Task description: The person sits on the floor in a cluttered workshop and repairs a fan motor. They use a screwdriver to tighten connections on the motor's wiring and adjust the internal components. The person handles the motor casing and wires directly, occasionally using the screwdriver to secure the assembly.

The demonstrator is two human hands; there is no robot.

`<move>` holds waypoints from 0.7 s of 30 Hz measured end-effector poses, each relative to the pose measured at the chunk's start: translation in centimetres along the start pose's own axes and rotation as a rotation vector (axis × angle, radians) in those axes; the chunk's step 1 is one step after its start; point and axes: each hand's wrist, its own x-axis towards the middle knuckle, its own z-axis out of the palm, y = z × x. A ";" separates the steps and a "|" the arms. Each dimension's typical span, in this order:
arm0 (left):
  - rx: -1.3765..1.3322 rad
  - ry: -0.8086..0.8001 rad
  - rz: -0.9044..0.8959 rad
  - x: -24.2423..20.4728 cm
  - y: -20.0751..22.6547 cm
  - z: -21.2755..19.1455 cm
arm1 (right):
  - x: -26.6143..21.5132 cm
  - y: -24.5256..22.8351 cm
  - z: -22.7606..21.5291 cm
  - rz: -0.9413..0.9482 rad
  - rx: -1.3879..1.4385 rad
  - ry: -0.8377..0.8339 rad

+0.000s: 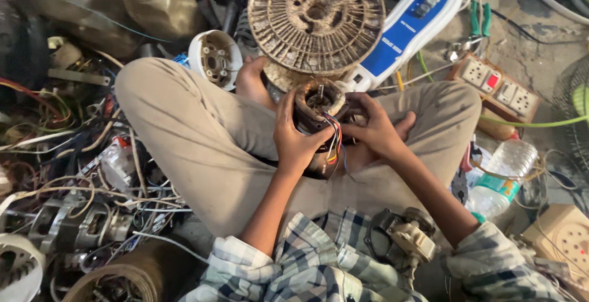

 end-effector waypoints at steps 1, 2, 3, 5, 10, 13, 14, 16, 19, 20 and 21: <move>0.060 -0.011 0.030 0.1 -0.4 -0.2 | 0.4 -0.7 -0.1 -0.094 -0.186 -0.023; 0.119 -0.022 0.057 0.2 -0.7 -0.3 | 0.7 -1.5 -0.3 -0.135 -0.225 -0.065; 0.178 -0.034 0.083 0.2 -1.0 -0.5 | 1.0 -2.4 -1.1 -0.176 -0.264 -0.107; 0.108 -0.119 0.043 0.3 -1.5 -1.2 | 2.1 -4.0 -2.1 -0.246 -0.272 -0.231; -0.171 -0.243 -0.011 1.6 -2.0 -1.8 | 5.6 -6.4 -2.5 -0.306 -0.304 -0.532; -0.329 -0.375 -0.097 2.4 -2.0 -2.4 | 6.3 -6.7 -2.3 -0.310 -0.416 -0.499; -0.259 -0.447 -0.092 3.2 -2.2 -3.0 | 6.3 -6.7 -2.1 -0.303 -0.421 -0.464; -0.236 -0.581 -0.107 4.5 -2.6 -3.8 | 5.8 -6.5 -1.4 -0.285 -0.429 -0.398; -0.251 -0.777 -0.136 6.9 -3.3 -4.6 | 5.2 -6.7 -0.8 -0.299 -0.521 -0.288; -0.167 -0.850 -0.128 7.9 -3.5 -4.9 | 5.0 -6.8 -0.4 -0.312 -0.530 -0.247; -0.082 -0.923 -0.119 8.8 -3.6 -5.2 | 4.7 -6.9 0.0 -0.325 -0.538 -0.206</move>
